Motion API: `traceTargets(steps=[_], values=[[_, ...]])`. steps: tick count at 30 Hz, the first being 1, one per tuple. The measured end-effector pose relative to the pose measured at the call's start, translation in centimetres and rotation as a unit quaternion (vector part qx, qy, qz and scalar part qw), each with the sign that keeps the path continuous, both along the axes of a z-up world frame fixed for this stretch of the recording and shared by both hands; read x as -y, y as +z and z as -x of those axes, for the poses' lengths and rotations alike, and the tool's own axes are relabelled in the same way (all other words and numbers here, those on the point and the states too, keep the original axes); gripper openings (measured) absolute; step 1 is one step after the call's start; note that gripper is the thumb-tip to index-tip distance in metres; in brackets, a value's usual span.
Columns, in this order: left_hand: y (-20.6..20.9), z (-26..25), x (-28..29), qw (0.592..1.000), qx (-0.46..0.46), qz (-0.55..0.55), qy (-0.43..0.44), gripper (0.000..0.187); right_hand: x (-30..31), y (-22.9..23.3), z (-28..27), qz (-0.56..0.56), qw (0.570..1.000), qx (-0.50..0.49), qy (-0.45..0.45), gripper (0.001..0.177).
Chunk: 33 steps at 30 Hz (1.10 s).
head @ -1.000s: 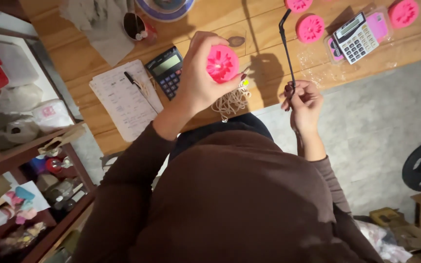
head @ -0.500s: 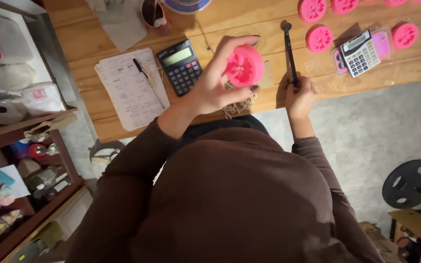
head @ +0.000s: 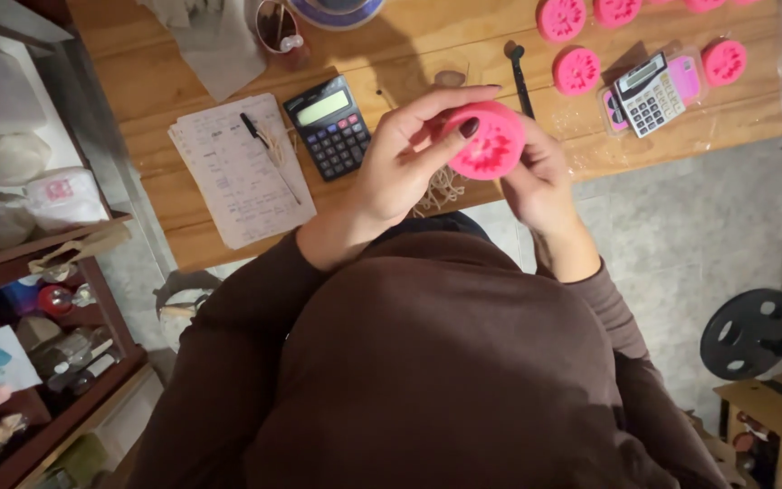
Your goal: Inserting wicks into silicone flower molds using a needle tool.
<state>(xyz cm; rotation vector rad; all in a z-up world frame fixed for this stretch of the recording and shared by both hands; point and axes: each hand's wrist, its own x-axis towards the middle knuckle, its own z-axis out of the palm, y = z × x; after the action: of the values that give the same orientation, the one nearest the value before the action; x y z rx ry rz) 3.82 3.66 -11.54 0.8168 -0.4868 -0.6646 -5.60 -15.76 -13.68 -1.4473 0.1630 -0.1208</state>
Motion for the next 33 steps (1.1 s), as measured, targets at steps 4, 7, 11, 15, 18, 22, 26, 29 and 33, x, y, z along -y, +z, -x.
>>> traceTargets(steps=[4,7,11,15,18,22,26,29,33], values=[[-0.2,-0.1,0.0,0.999,0.031,-0.023,0.031,0.034,-0.3,-0.4,0.3,-0.129,0.991,-0.014,0.016,0.025],[-0.8,0.2,0.1,0.995,0.077,-0.044,0.045,0.030,-0.3,-0.3,0.4,-0.185,0.982,-0.007,0.031,0.021],[1.5,0.1,-0.1,0.967,0.221,-0.091,0.093,0.039,-0.5,0.3,0.0,-0.218,0.976,-0.022,0.019,0.026],[2.7,0.8,0.5,0.929,0.333,-0.094,0.132,0.087,-1.1,1.4,0.4,-0.176,0.983,-0.045,-0.004,0.036],[2.7,0.8,0.7,0.910,0.364,-0.127,0.153,0.094,-1.2,1.3,0.9,-0.143,0.989,-0.034,-0.004,0.039],[3.2,0.7,0.8,0.912,0.362,-0.139,0.133,0.078,-1.6,1.3,1.4,-0.183,0.983,-0.014,-0.014,0.044],[2.7,0.9,1.2,0.916,0.358,-0.128,0.128,0.074,-1.7,1.6,1.6,-0.259,0.966,-0.016,0.000,0.051],[2.5,1.0,1.4,0.921,0.351,-0.116,0.120,0.075,-1.6,1.7,1.7,-0.269,0.963,-0.013,0.004,0.052],[3.3,0.9,1.2,0.920,0.356,-0.112,0.121,0.077,-1.2,1.6,1.8,-0.289,0.957,-0.008,0.004,0.049]])
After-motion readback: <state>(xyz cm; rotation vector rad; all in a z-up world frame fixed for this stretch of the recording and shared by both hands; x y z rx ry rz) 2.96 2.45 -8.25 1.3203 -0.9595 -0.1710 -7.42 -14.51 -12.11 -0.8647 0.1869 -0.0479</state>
